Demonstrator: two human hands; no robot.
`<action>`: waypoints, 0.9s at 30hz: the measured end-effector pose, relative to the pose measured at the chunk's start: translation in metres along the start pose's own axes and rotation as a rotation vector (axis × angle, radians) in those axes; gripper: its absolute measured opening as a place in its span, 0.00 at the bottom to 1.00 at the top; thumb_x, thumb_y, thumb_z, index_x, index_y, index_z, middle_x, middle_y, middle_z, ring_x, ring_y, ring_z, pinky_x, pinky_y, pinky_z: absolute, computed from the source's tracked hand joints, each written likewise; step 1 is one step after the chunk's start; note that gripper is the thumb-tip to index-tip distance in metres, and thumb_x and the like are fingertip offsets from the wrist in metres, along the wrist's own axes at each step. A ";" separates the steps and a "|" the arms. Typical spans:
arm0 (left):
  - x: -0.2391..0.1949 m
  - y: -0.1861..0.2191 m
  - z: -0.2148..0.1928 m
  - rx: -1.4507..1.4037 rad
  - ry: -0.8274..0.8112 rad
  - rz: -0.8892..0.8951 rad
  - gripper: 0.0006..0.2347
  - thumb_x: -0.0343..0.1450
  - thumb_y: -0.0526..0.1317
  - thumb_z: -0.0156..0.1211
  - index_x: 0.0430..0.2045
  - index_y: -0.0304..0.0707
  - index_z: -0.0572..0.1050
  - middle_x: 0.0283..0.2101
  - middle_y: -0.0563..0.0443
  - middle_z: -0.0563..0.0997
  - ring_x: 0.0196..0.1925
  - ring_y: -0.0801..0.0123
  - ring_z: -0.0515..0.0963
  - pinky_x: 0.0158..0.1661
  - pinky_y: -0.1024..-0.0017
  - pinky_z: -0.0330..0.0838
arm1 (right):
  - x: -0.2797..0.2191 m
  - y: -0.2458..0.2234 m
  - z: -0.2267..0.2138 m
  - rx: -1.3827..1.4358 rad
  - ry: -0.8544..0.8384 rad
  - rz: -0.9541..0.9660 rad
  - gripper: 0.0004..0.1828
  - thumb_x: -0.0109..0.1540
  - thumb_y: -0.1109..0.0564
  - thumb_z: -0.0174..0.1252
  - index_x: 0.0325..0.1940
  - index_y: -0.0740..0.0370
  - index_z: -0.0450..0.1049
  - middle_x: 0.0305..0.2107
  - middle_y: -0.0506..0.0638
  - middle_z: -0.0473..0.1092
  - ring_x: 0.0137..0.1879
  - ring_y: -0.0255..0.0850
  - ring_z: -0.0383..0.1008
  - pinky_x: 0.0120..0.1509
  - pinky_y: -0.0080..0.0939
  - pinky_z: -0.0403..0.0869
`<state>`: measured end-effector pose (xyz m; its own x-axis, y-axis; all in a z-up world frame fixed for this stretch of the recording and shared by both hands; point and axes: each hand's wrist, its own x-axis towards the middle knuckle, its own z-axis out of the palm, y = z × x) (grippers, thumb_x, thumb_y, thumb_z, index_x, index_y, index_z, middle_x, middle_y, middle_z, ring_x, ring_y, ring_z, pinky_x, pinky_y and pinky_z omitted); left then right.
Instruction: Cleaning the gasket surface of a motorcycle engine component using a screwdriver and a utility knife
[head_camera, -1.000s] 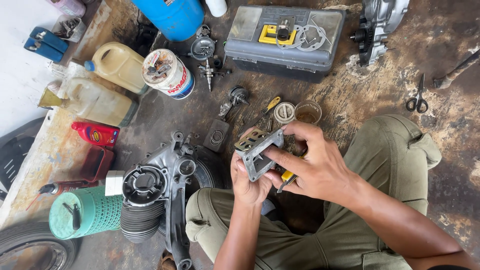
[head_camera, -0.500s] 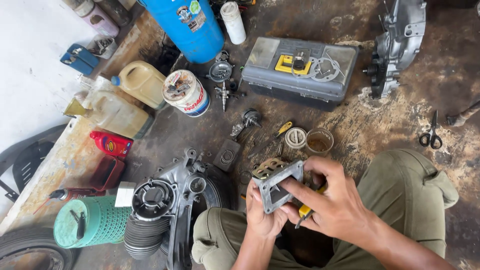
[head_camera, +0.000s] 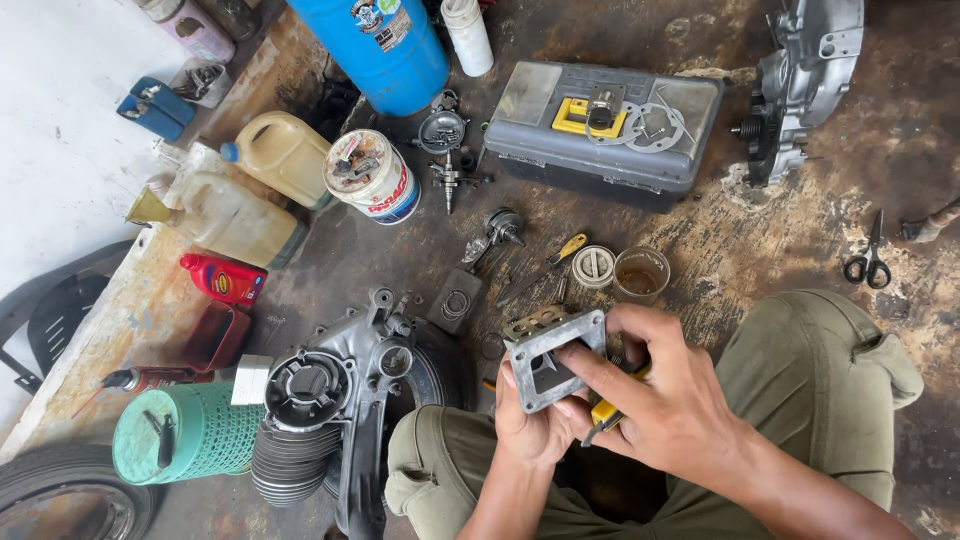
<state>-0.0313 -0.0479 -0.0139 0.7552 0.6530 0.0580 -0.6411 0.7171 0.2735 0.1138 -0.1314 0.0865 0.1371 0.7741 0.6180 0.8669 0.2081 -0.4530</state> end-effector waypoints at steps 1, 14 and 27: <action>-0.001 0.000 -0.002 -0.001 0.002 0.000 0.22 0.76 0.51 0.55 0.58 0.33 0.66 0.41 0.42 0.79 0.33 0.69 0.78 0.26 0.82 0.72 | 0.001 -0.002 -0.001 0.001 -0.002 0.001 0.24 0.50 0.47 0.73 0.47 0.56 0.80 0.47 0.58 0.60 0.40 0.41 0.65 0.33 0.35 0.69; -0.001 -0.004 -0.019 -0.114 0.031 -0.063 0.23 0.75 0.53 0.55 0.63 0.47 0.65 0.44 0.44 0.79 0.35 0.71 0.79 0.24 0.90 0.65 | 0.005 -0.006 -0.002 -0.062 -0.017 0.003 0.27 0.50 0.47 0.72 0.51 0.56 0.80 0.49 0.59 0.63 0.42 0.44 0.70 0.33 0.37 0.72; -0.003 -0.011 -0.027 -0.111 0.051 0.065 0.26 0.73 0.55 0.56 0.63 0.48 0.61 0.50 0.44 0.78 0.35 0.62 0.83 0.25 0.73 0.83 | 0.005 -0.010 0.005 -0.012 0.130 -0.084 0.25 0.51 0.53 0.74 0.51 0.56 0.81 0.44 0.58 0.68 0.38 0.44 0.70 0.34 0.38 0.70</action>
<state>-0.0302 -0.0508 -0.0433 0.7055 0.7083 0.0219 -0.7016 0.6938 0.1628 0.1037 -0.1265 0.0905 0.1242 0.6700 0.7319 0.8836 0.2610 -0.3888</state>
